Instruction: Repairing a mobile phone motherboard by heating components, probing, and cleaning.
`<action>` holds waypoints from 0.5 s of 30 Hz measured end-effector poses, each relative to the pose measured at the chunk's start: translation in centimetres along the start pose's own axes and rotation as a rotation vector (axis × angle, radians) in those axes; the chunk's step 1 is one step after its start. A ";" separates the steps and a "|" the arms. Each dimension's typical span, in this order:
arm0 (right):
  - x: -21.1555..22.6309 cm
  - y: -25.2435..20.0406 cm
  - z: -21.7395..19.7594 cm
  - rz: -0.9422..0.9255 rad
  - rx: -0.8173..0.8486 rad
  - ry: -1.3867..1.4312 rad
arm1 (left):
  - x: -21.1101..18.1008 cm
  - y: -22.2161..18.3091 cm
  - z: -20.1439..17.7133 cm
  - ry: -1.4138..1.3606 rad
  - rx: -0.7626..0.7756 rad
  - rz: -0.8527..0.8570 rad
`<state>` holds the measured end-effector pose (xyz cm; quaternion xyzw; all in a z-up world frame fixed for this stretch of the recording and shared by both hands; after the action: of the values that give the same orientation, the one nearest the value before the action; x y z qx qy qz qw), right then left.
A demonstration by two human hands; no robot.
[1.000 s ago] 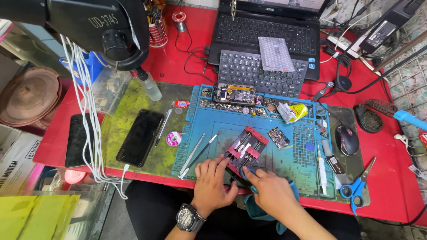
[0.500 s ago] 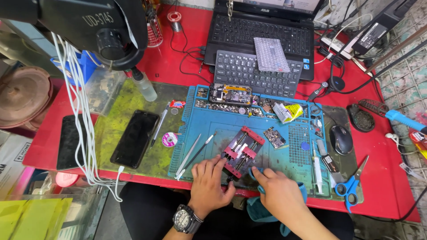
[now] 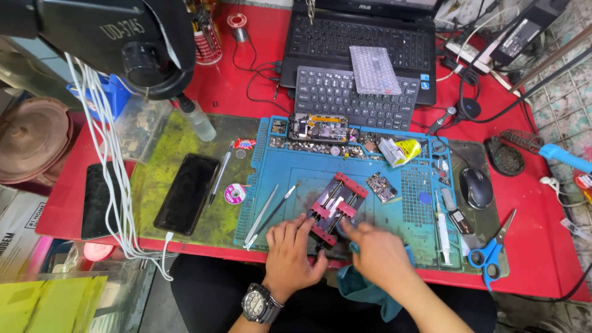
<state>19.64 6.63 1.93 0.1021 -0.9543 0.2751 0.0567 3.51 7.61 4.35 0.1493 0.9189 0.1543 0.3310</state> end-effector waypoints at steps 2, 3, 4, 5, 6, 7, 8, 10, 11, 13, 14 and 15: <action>-0.4 0.4 1.6 -0.048 -0.051 0.004 | -0.1 0.2 0.0 0.006 -0.004 0.003; -0.2 0.5 2.1 -0.099 -0.108 0.002 | -0.2 0.1 -0.2 0.012 -0.018 0.006; 0.1 0.2 2.1 -0.103 -0.099 0.007 | -0.1 0.2 -0.2 0.015 -0.011 -0.001; 0.6 0.0 2.2 -0.128 -0.065 -0.007 | -0.2 0.2 -0.3 0.014 -0.014 -0.001; 1.0 -0.4 2.4 -0.149 -0.030 -0.021 | -0.3 0.2 -0.2 0.010 -0.016 0.002; 0.5 0.0 3.0 -0.150 -0.022 -0.015 | -0.1 0.1 -0.2 0.011 -0.007 -0.004; -0.8 0.2 2.7 -0.092 -0.073 -0.063 | -0.3 0.1 -0.3 0.010 -0.022 0.010; -1.5 0.1 2.8 -0.033 -0.124 -0.112 | -0.5 0.1 -0.3 0.008 -0.036 0.024; -0.4 -0.1 3.3 -0.083 -0.109 -0.140 | -0.5 0.1 -0.2 0.006 -0.033 0.019; 1.0 -0.3 2.8 -0.146 -0.098 -0.169 | -0.3 0.1 -0.3 0.015 -0.036 0.009; 0.9 -0.4 2.6 -0.129 -0.036 -0.140 | -0.3 0.2 -0.3 0.014 -0.031 0.010; 0.8 -0.6 2.4 -0.112 0.027 -0.112 | -0.3 0.2 -0.2 0.012 -0.026 0.012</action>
<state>18.91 4.72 0.32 0.1711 -0.9450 0.2782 0.0173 3.66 7.60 4.77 0.1495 0.9179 0.1689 0.3264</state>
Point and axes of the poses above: each hand's wrist, its own y-axis towards the middle knuckle, its own z-axis out of the palm, x = y × z, the point moved 10 cm from there along y, towards the middle knuckle, and after that the axes turned 15 degrees about -z, right-handed, at the moved point
